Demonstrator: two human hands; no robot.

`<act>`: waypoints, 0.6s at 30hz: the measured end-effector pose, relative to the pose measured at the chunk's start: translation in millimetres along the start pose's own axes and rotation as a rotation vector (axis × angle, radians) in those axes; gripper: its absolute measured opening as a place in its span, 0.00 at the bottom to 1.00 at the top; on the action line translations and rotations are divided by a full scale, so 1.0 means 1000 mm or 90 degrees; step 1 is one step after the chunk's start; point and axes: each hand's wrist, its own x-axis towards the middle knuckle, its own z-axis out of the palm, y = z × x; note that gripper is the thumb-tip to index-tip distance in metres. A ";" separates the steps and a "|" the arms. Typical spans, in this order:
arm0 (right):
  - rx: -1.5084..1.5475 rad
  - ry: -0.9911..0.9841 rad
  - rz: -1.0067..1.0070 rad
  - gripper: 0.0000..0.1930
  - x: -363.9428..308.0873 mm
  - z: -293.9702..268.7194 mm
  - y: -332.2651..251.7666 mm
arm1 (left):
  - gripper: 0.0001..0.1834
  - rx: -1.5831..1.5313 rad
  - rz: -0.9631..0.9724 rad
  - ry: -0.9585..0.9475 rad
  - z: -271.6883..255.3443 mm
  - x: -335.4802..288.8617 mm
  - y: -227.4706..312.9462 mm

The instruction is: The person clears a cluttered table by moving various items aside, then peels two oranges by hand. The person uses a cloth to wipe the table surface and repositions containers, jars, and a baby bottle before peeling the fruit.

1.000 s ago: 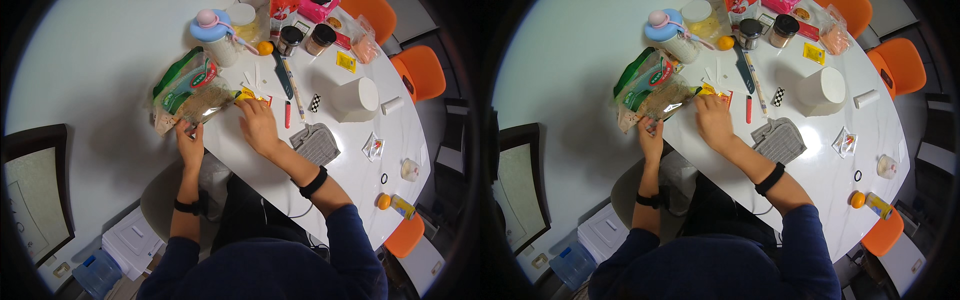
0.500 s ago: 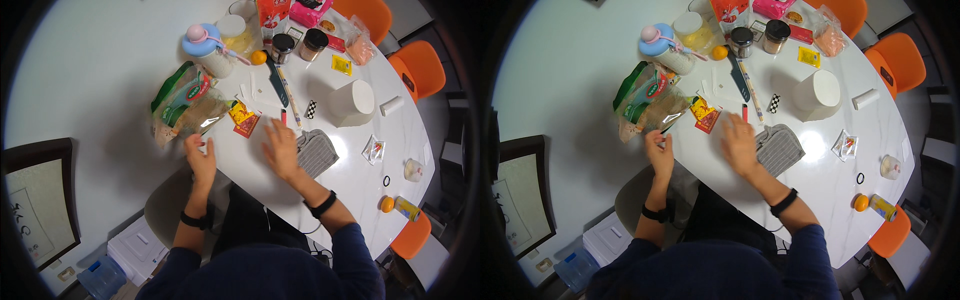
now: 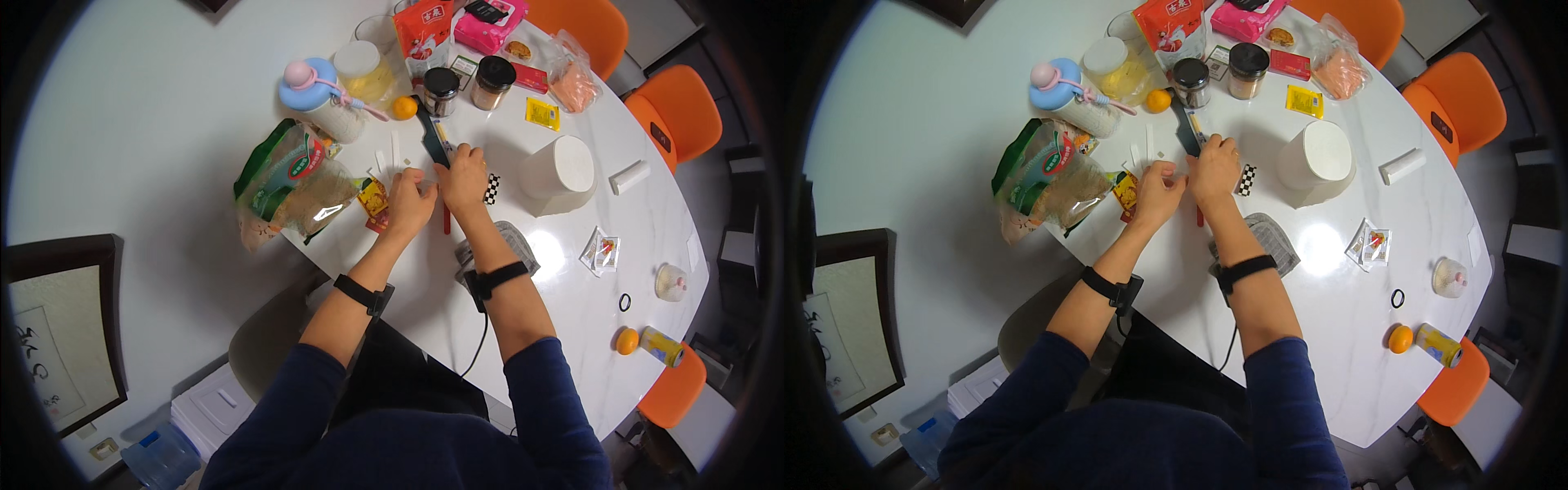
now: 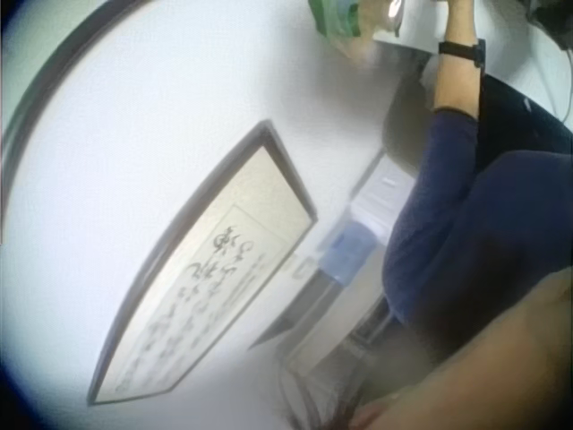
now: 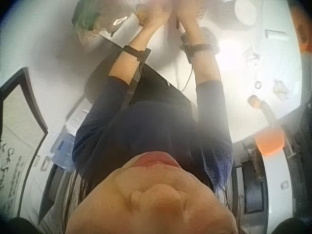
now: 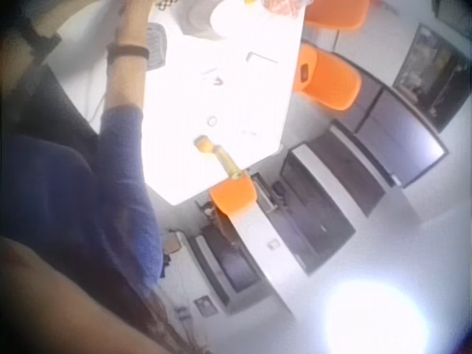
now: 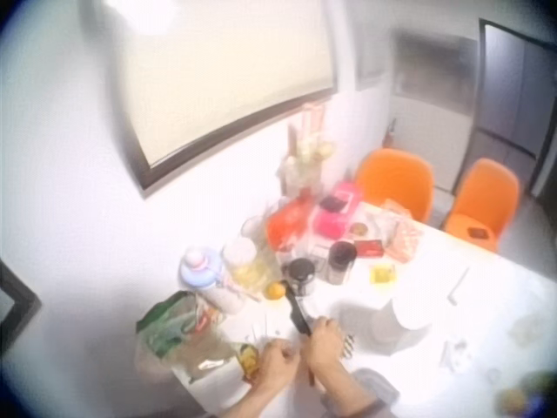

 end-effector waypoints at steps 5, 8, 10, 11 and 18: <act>-0.016 -0.148 0.066 0.25 0.021 0.002 -0.006 | 0.19 -0.017 0.043 -0.016 -0.004 -0.003 -0.006; 0.001 -0.179 0.062 0.24 0.019 0.001 -0.003 | 0.20 0.022 0.101 0.000 -0.009 0.001 -0.007; -0.013 -0.174 0.042 0.23 0.017 0.000 -0.003 | 0.20 0.041 0.146 0.004 -0.013 0.006 -0.006; -0.025 -0.169 0.026 0.22 0.016 -0.001 -0.003 | 0.21 0.052 0.171 0.009 -0.014 0.008 -0.006; -0.048 -0.185 -0.057 0.14 0.002 -0.032 0.003 | 0.31 0.165 0.290 0.042 -0.031 0.009 0.017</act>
